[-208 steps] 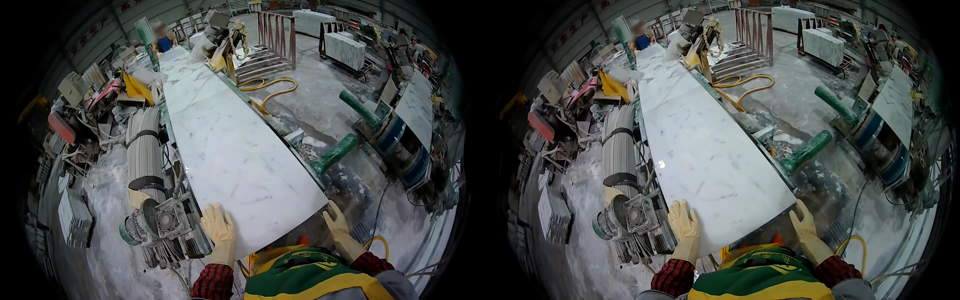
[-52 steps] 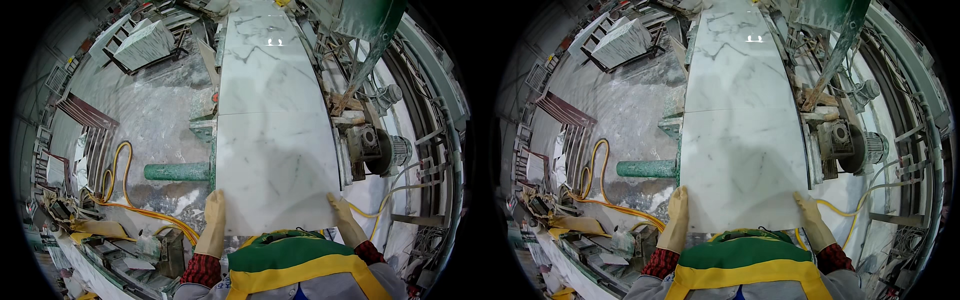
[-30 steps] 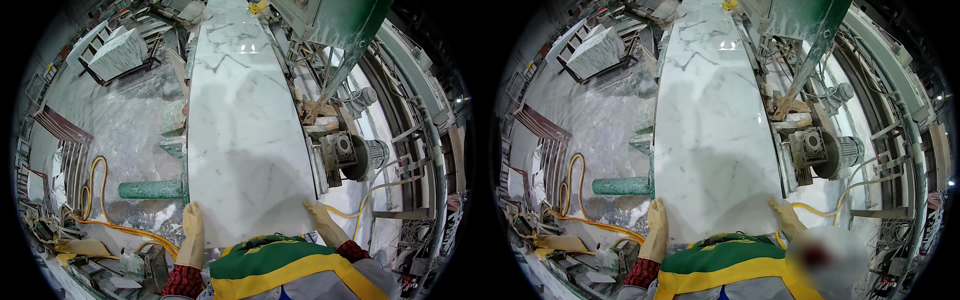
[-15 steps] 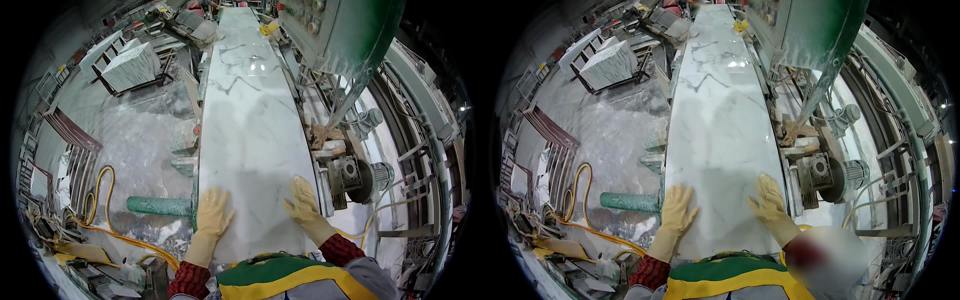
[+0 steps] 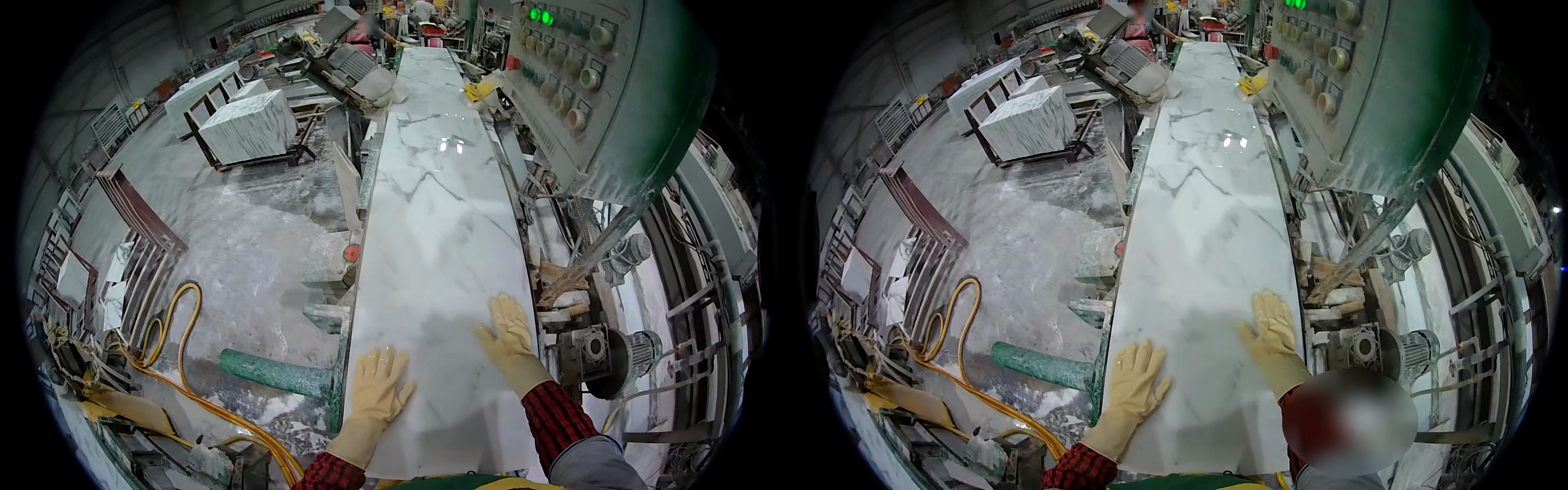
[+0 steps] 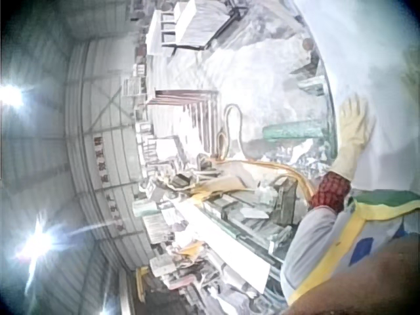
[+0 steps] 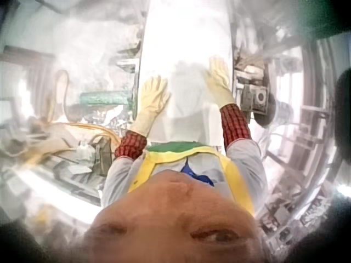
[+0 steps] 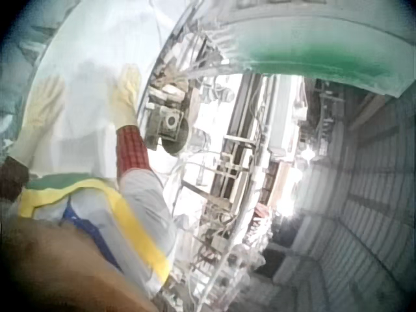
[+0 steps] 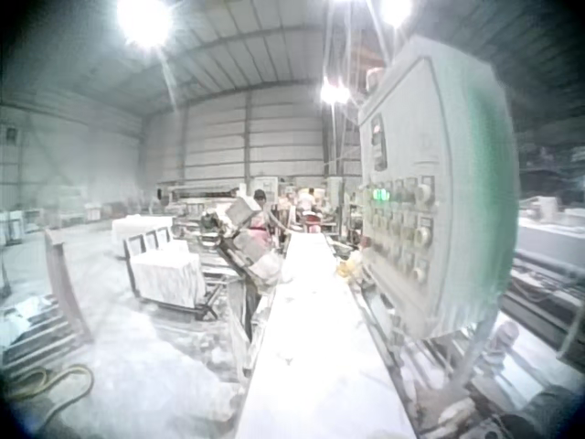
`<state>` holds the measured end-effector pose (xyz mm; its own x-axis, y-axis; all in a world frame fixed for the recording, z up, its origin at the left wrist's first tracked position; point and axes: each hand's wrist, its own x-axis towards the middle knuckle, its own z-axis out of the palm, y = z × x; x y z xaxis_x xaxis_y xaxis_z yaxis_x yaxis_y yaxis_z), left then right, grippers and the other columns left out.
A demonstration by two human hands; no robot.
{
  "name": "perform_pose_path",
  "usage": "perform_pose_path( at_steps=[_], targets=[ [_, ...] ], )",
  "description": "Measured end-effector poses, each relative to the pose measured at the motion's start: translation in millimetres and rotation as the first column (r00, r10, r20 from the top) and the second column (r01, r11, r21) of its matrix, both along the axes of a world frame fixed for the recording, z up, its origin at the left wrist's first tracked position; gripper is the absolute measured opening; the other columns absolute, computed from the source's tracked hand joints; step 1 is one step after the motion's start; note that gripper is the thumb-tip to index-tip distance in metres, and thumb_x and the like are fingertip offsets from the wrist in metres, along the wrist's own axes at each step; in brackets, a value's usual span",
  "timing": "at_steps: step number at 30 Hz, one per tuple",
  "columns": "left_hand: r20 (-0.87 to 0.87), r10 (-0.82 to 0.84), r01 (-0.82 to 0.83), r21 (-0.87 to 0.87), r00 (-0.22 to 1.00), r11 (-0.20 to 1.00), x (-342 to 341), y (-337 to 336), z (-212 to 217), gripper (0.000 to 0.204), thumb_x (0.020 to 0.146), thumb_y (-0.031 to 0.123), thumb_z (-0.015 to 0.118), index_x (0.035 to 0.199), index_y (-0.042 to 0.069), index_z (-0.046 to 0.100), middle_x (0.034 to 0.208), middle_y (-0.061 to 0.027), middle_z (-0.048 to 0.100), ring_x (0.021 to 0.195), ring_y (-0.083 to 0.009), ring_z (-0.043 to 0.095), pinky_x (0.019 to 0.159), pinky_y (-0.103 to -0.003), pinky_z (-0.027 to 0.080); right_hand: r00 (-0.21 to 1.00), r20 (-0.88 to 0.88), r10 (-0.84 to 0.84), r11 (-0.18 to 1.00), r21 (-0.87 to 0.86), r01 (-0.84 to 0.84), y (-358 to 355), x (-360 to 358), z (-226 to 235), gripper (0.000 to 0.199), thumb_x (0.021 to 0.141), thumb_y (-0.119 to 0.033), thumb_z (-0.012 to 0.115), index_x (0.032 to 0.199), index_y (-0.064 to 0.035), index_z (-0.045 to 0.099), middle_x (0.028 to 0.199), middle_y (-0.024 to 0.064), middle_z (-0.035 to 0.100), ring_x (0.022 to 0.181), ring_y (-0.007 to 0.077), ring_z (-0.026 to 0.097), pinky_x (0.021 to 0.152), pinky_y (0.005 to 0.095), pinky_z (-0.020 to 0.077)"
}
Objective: The person repeatedly picks up large white marble slabs from a conveyor, turns them over, and places them back on the conveyor in a factory setting. The hands are visible throughout, wearing gloves, and the action is repetitive.
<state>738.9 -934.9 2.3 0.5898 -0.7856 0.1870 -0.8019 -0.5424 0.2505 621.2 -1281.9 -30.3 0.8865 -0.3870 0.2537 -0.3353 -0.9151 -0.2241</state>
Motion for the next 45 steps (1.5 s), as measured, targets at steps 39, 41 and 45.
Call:
perform_pose_path(
  at_steps=[39, 41, 45],
  targets=[
    [-0.949, -0.306, -0.993, -0.102, 0.079, 0.063, -139, 140, -25, 0.065, 0.122, 0.035, 0.046, 0.176, 0.004, 0.031, 0.182, -0.0142, 0.037, 0.164, -0.0292, 0.041, 0.138, -0.041, 0.029, 0.716, 0.151, 0.681, 0.700, 0.151, -0.698, 272, 10, -16, 0.055, 0.102, -0.040, 0.063, 0.144, -0.0038, 0.064, 0.156, 0.0254, 0.061, 0.150, 0.0417, 0.053, 0.130, 0.0517, 0.0360],
    [-0.931, -0.352, -0.991, -0.124, 0.095, 0.059, -137, 160, -40, 0.066, 0.121, 0.035, 0.048, 0.176, 0.002, 0.030, 0.184, -0.0155, 0.034, 0.164, -0.0308, 0.041, 0.137, -0.042, 0.031, 0.637, 0.190, 0.747, 0.612, 0.177, -0.771, 315, -5, 9, 0.049, 0.100, -0.039, 0.064, 0.135, -0.0043, 0.066, 0.150, 0.0236, 0.064, 0.145, 0.0414, 0.056, 0.127, 0.0506, 0.0391],
    [-0.941, -0.324, -0.992, -0.116, 0.093, 0.053, -141, 150, -5, 0.071, 0.119, 0.034, 0.053, 0.176, 0.000, 0.028, 0.184, -0.0184, 0.032, 0.163, -0.0338, 0.042, 0.136, -0.042, 0.035, 0.589, 0.227, 0.776, 0.575, 0.129, -0.808, 325, -8, 10, 0.048, 0.099, -0.037, 0.065, 0.133, -0.0034, 0.065, 0.143, 0.0222, 0.067, 0.139, 0.0409, 0.060, 0.124, 0.0491, 0.0405]
  ],
)
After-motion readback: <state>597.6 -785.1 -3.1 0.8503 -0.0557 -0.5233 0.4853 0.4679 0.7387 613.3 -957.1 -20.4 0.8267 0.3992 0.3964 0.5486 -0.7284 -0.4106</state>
